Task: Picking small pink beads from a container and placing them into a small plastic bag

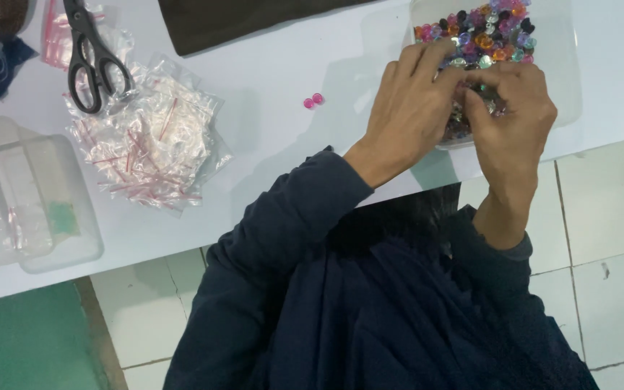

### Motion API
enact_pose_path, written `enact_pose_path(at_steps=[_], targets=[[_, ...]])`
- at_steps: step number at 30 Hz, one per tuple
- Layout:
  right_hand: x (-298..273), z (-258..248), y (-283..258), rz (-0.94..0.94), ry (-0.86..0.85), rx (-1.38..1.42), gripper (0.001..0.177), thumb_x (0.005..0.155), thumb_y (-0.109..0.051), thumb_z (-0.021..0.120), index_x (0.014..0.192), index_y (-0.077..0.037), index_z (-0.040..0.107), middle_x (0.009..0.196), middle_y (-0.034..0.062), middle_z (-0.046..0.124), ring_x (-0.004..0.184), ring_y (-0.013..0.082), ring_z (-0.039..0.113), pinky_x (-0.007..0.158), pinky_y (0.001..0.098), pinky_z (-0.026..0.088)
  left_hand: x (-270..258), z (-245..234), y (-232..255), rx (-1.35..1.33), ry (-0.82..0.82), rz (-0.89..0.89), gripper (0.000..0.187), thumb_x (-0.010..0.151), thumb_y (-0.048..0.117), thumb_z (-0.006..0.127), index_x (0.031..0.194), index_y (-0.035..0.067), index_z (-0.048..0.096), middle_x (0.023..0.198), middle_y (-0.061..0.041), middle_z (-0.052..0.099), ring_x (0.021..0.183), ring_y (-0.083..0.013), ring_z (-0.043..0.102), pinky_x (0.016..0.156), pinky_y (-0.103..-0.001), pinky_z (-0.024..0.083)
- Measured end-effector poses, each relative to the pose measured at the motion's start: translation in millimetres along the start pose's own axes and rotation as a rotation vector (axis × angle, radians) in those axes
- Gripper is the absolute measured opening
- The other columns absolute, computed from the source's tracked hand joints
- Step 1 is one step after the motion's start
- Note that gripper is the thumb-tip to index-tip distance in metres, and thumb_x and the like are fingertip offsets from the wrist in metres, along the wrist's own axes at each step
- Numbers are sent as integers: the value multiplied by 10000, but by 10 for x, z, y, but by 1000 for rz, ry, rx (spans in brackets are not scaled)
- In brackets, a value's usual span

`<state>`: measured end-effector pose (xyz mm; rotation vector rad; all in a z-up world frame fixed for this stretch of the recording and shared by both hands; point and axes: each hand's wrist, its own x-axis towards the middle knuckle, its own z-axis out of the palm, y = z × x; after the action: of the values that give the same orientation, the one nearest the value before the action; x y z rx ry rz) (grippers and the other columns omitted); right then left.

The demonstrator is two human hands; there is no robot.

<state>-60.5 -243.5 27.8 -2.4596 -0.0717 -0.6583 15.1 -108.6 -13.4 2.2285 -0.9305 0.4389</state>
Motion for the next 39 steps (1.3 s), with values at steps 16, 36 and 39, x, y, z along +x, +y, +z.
enact_pose_path(at_steps=[16, 36, 39], targets=[[189, 991, -747, -176, -84, 174, 111, 1019, 1, 783, 1119, 42, 759, 1025, 160, 720, 959, 282, 628, 825, 380, 540, -781, -879, -749, -92, 46, -298, 474, 906, -104, 498, 1245, 198, 635, 1261, -6, 590, 1063, -275, 537, 803, -407, 458], [76, 1448, -763, 32, -237, 303, 221, 865, 61, 854, 1046, -2, 743, 911, 97, 630, 839, 244, 634, 724, 318, 571, -1152, -750, -1065, 23, -52, -390, 380, 928, -90, 598, 1168, 177, 722, 1278, -88, 556, 1219, -353, 532, 894, -441, 480], [65, 1416, -694, 66, -318, 296, 236, 957, -77, 781, 1187, -77, 725, 1023, 82, 666, 944, 212, 596, 791, 316, 504, -1174, -635, -1095, 48, 86, -323, 459, 916, -61, 598, 1247, 249, 675, 1266, -53, 580, 1113, -316, 544, 812, -443, 466]])
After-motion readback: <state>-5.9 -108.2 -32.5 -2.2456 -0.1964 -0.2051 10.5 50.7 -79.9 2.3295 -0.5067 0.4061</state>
